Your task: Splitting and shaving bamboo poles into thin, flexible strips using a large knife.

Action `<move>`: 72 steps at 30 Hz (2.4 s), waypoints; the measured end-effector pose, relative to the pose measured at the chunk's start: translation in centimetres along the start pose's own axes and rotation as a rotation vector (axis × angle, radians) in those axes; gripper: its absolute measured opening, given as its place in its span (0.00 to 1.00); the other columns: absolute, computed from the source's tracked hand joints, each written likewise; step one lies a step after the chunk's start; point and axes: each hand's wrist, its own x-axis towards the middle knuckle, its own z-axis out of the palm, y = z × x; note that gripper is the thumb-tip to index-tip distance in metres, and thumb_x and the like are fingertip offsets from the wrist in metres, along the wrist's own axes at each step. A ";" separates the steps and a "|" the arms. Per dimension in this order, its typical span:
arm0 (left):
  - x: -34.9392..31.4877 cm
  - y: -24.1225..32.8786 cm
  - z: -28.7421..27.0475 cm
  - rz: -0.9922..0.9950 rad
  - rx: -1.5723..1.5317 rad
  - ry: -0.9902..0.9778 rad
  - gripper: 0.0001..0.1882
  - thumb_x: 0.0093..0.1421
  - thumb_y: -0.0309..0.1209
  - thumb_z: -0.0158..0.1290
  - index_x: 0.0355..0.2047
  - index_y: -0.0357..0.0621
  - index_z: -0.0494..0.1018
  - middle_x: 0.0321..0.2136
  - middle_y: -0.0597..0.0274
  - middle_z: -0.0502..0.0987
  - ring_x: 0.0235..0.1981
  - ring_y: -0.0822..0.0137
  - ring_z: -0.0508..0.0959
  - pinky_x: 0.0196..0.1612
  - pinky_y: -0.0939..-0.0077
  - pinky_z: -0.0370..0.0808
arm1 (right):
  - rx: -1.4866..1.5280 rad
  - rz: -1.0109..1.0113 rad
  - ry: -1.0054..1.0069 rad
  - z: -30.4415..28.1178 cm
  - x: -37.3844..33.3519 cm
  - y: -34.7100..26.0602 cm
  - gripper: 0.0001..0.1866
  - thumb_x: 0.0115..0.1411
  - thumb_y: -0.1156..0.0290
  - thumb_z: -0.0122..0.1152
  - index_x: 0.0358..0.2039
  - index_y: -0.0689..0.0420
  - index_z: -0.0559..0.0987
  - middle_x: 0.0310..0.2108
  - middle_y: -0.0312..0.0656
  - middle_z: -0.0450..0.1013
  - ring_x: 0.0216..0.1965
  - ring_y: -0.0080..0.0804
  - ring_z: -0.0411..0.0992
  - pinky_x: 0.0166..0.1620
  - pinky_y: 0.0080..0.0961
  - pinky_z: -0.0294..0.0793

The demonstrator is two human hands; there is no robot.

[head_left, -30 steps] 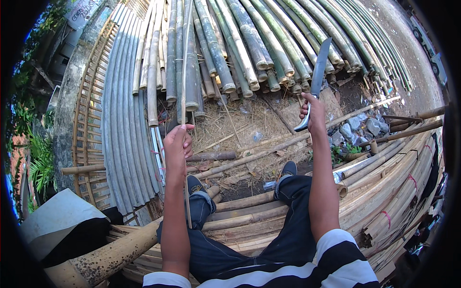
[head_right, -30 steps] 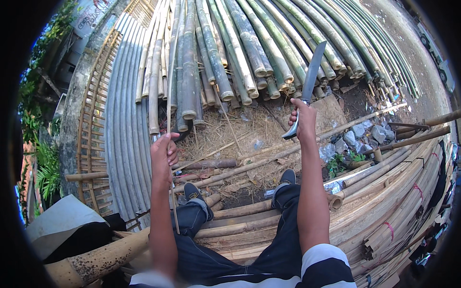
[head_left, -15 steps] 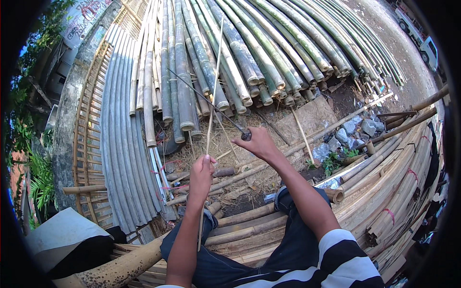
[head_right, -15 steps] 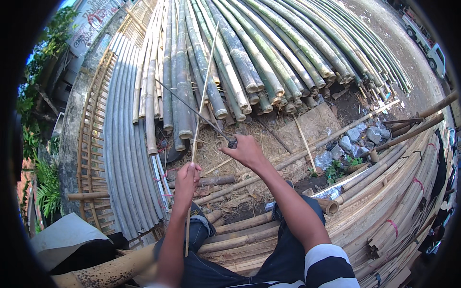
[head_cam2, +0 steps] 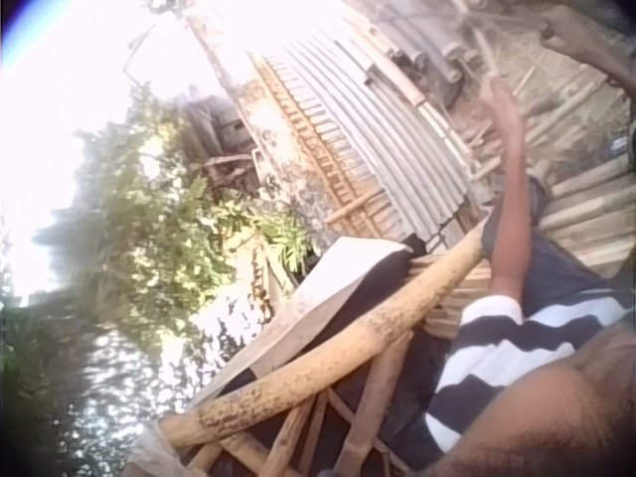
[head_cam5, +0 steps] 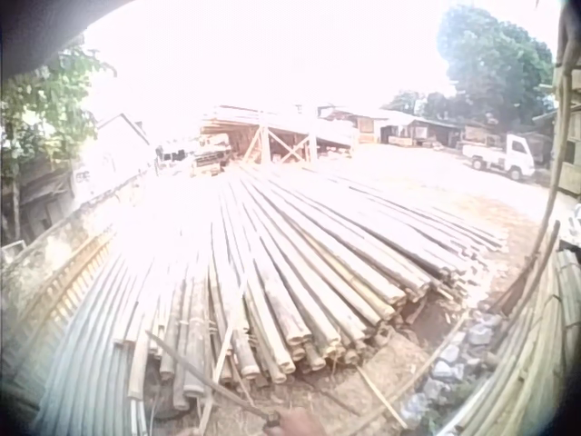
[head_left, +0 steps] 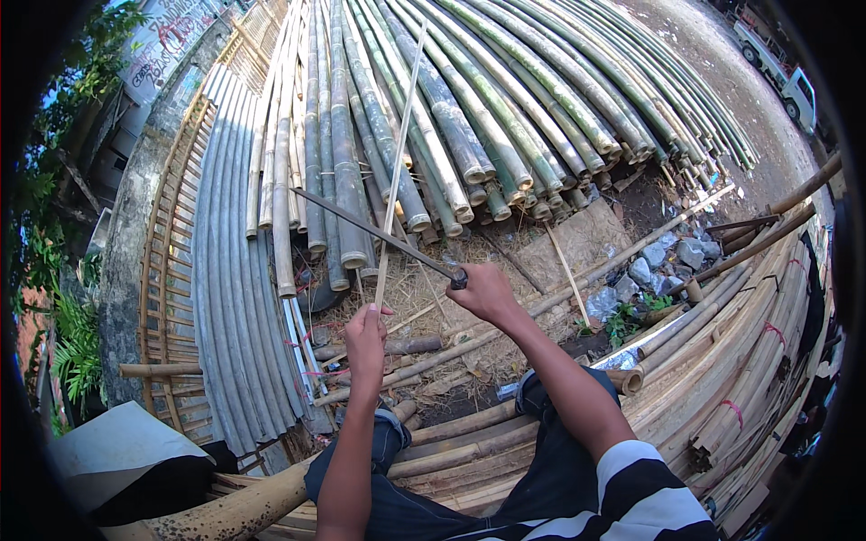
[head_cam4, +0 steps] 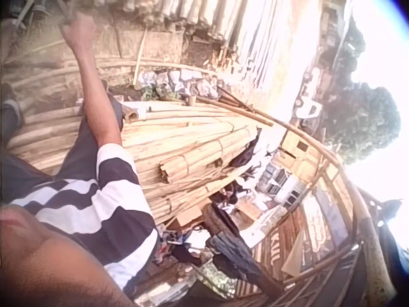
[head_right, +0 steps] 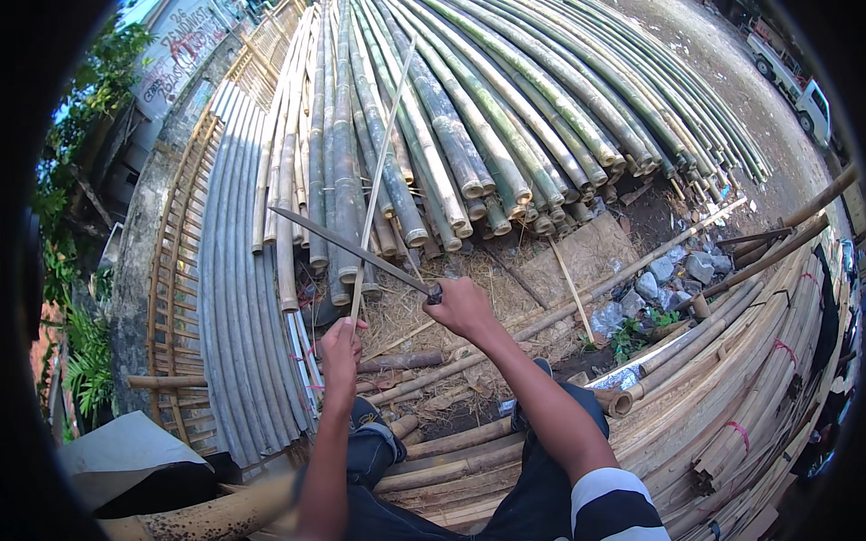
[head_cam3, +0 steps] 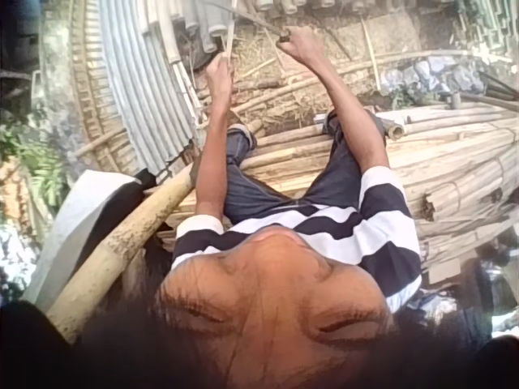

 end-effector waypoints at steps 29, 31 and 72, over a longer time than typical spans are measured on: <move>-2.9 -0.6 0.5 -0.349 -0.361 -0.470 0.18 0.72 0.43 0.40 0.32 0.42 0.65 0.14 0.77 0.52 0.11 0.83 0.50 0.12 0.85 0.45 | 0.200 -0.048 0.093 -1.4 1.1 2.3 0.18 0.46 0.62 0.63 0.20 0.68 0.74 0.14 0.50 0.68 0.17 0.36 0.68 0.28 0.36 0.70; -2.9 -0.8 0.2 -0.317 -0.369 -0.416 0.18 0.72 0.42 0.39 0.32 0.42 0.65 0.14 0.77 0.51 0.11 0.83 0.50 0.12 0.85 0.45 | 0.172 -0.097 -0.022 -0.1 0.3 0.5 0.18 0.46 0.61 0.64 0.21 0.67 0.75 0.17 0.52 0.71 0.21 0.44 0.71 0.31 0.38 0.72; -2.0 -0.3 2.6 0.324 1.051 -0.032 0.14 0.69 0.34 0.42 0.34 0.36 0.70 0.21 0.40 0.77 0.26 0.40 0.79 0.28 0.49 0.75 | -0.076 -0.200 0.064 2.4 -0.1 0.2 0.17 0.46 0.56 0.63 0.21 0.60 0.77 0.18 0.52 0.72 0.24 0.55 0.74 0.31 0.45 0.73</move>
